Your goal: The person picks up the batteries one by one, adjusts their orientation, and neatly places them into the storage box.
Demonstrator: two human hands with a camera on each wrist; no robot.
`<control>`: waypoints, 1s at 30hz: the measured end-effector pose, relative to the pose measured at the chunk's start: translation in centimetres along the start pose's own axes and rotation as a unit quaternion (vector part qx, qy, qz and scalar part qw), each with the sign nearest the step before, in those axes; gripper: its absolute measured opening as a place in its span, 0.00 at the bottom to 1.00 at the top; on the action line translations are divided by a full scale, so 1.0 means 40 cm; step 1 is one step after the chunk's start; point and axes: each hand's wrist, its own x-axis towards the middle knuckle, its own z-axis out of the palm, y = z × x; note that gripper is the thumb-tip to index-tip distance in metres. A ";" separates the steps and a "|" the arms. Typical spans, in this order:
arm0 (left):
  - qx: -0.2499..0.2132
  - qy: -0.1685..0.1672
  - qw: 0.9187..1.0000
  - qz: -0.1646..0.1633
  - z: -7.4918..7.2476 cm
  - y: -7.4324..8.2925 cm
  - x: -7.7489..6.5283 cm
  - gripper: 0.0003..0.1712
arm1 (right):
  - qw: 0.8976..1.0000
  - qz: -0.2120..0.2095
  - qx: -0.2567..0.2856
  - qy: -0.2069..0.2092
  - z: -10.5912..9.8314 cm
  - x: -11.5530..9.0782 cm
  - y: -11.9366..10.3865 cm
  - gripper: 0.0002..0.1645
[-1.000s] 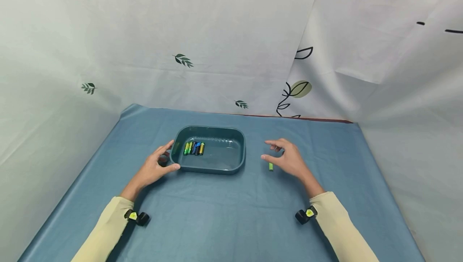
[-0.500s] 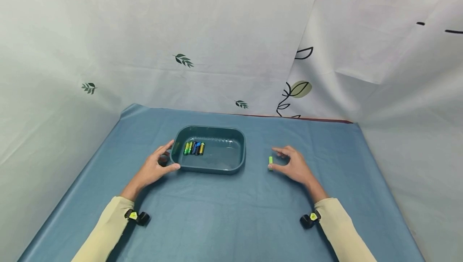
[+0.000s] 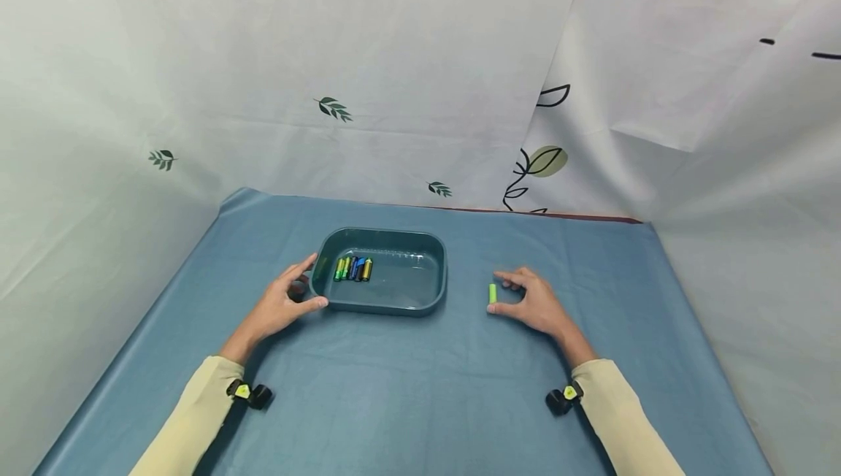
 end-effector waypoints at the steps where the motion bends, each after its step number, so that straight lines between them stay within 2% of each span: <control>1: -0.001 0.000 1.000 -0.001 0.000 -0.001 0.000 0.56 | 1.000 0.001 0.000 -0.004 0.000 0.000 0.000 0.41; 12: -0.007 -0.007 1.000 -0.009 0.000 -0.002 -0.003 0.56 | 0.999 -0.001 -0.005 -0.040 0.000 0.001 0.001 0.39; 30: -0.002 -0.005 1.000 -0.007 0.000 -0.001 -0.003 0.57 | 0.999 -0.002 -0.006 -0.033 -0.001 0.001 0.000 0.32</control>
